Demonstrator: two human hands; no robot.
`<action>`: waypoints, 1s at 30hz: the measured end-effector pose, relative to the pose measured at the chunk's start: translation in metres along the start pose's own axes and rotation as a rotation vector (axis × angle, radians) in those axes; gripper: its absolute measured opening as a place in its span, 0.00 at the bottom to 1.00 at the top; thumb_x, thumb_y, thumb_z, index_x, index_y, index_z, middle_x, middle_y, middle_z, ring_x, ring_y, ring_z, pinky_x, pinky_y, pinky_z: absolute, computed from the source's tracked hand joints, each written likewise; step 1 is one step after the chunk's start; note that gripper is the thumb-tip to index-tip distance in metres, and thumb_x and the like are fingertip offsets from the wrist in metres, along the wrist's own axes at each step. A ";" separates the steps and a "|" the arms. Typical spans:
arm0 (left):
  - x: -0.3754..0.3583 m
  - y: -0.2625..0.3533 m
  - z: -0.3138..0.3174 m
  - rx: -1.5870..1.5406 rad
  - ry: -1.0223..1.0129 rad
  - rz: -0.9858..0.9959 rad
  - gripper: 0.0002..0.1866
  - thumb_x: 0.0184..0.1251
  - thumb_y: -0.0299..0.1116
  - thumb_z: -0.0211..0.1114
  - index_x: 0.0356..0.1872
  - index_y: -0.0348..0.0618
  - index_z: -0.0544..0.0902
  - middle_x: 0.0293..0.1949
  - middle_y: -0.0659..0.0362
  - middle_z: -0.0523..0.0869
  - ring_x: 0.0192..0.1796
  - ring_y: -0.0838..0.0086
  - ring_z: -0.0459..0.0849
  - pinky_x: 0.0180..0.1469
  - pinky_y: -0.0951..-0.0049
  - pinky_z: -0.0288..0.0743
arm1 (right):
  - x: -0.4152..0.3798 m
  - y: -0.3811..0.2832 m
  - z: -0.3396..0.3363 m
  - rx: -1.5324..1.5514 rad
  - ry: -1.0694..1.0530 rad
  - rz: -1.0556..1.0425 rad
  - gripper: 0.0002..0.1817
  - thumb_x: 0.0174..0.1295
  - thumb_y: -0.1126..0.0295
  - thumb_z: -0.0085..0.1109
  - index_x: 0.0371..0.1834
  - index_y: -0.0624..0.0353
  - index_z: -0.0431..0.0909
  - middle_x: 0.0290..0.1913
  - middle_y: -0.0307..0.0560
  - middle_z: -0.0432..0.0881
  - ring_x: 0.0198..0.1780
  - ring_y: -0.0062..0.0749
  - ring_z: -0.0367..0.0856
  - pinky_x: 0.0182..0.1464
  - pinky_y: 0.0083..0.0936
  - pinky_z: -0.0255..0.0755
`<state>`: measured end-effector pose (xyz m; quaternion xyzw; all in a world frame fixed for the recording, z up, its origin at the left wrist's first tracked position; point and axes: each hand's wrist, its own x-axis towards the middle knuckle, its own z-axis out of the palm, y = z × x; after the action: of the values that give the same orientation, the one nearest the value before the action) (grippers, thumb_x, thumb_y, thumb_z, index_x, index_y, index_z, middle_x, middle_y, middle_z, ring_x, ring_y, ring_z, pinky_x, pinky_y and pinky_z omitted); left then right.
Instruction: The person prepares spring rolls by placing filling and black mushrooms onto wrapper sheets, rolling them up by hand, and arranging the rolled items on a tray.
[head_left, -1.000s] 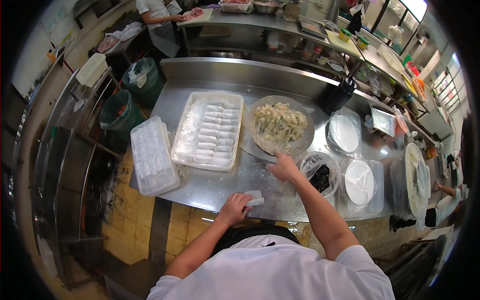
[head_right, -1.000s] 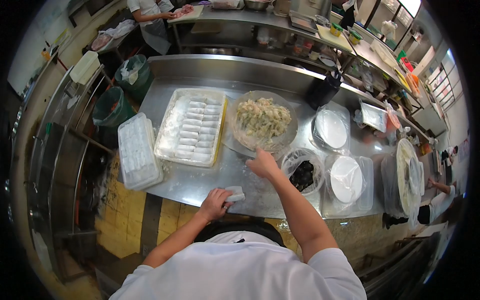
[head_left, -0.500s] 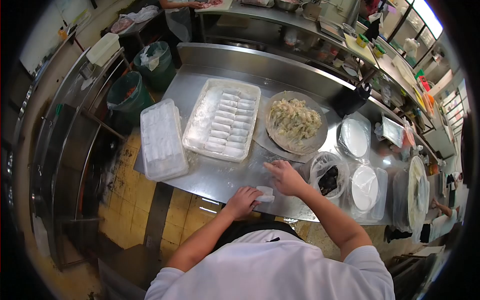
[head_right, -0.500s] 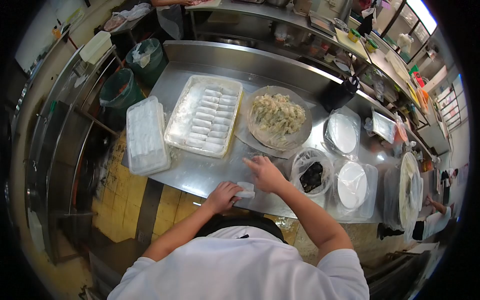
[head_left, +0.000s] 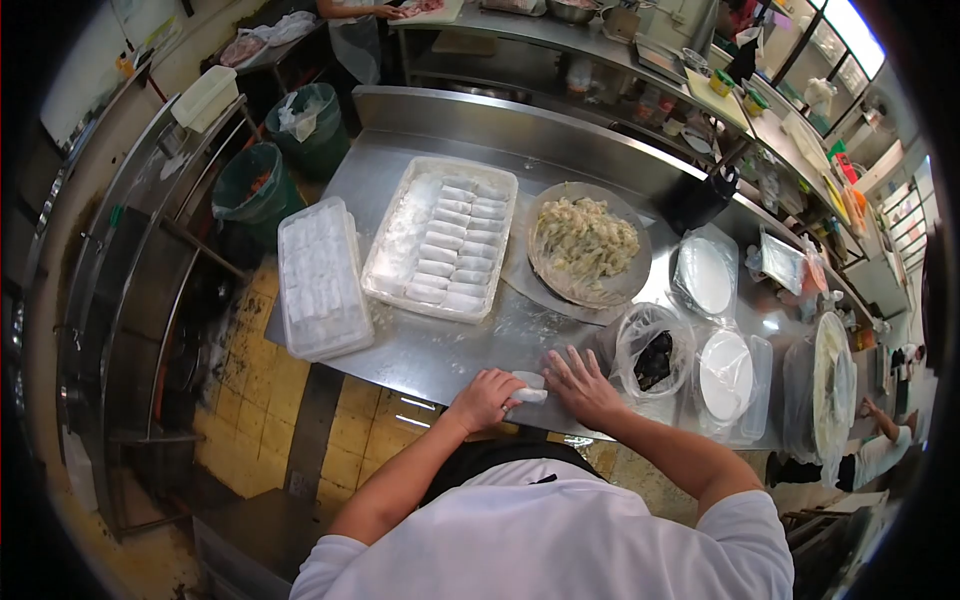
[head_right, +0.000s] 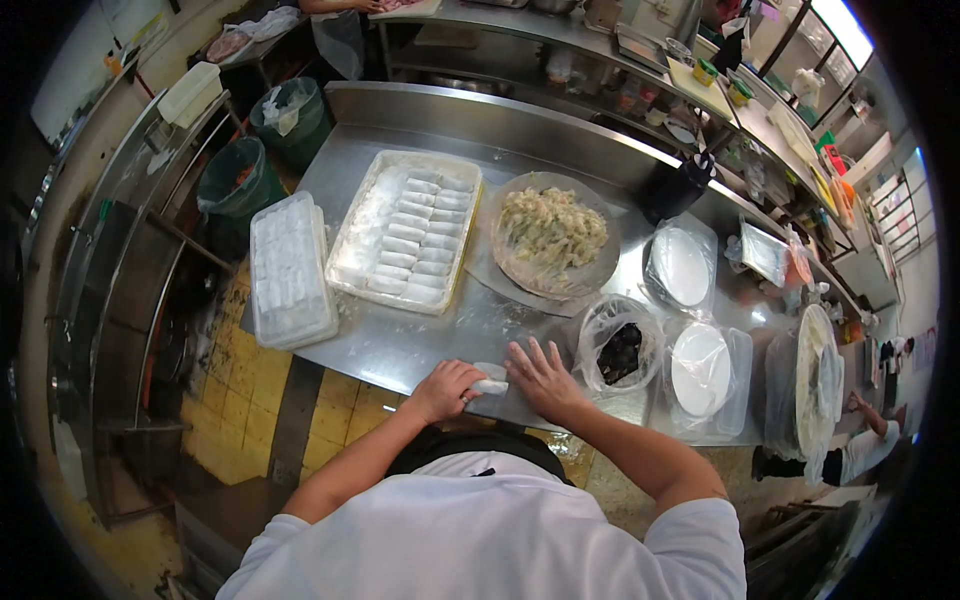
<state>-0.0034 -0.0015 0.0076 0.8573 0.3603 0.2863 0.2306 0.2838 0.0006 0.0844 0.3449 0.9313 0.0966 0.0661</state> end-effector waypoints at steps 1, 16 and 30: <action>0.001 0.000 -0.001 -0.002 -0.016 -0.008 0.20 0.68 0.38 0.76 0.59 0.50 0.85 0.55 0.60 0.89 0.59 0.58 0.85 0.63 0.55 0.78 | -0.002 -0.008 0.006 0.159 0.032 0.047 0.33 0.70 0.61 0.63 0.79 0.54 0.76 0.82 0.58 0.70 0.81 0.61 0.69 0.78 0.64 0.67; 0.020 0.000 -0.019 -0.094 -0.090 -0.040 0.25 0.65 0.32 0.76 0.64 0.43 0.86 0.56 0.49 0.88 0.60 0.49 0.84 0.65 0.51 0.78 | 0.027 -0.059 0.025 0.571 0.281 0.253 0.21 0.59 0.68 0.73 0.56 0.59 0.83 0.53 0.50 0.84 0.58 0.51 0.81 0.68 0.50 0.73; 0.025 -0.001 -0.008 0.063 0.166 0.037 0.13 0.69 0.35 0.75 0.52 0.47 0.92 0.51 0.58 0.90 0.55 0.58 0.88 0.59 0.56 0.80 | 0.032 -0.053 0.035 0.457 0.346 0.315 0.21 0.69 0.64 0.65 0.63 0.60 0.84 0.56 0.51 0.84 0.61 0.49 0.80 0.68 0.50 0.71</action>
<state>0.0051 0.0191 0.0203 0.8439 0.3712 0.3493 0.1675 0.2330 -0.0125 0.0364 0.4693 0.8614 -0.0489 -0.1879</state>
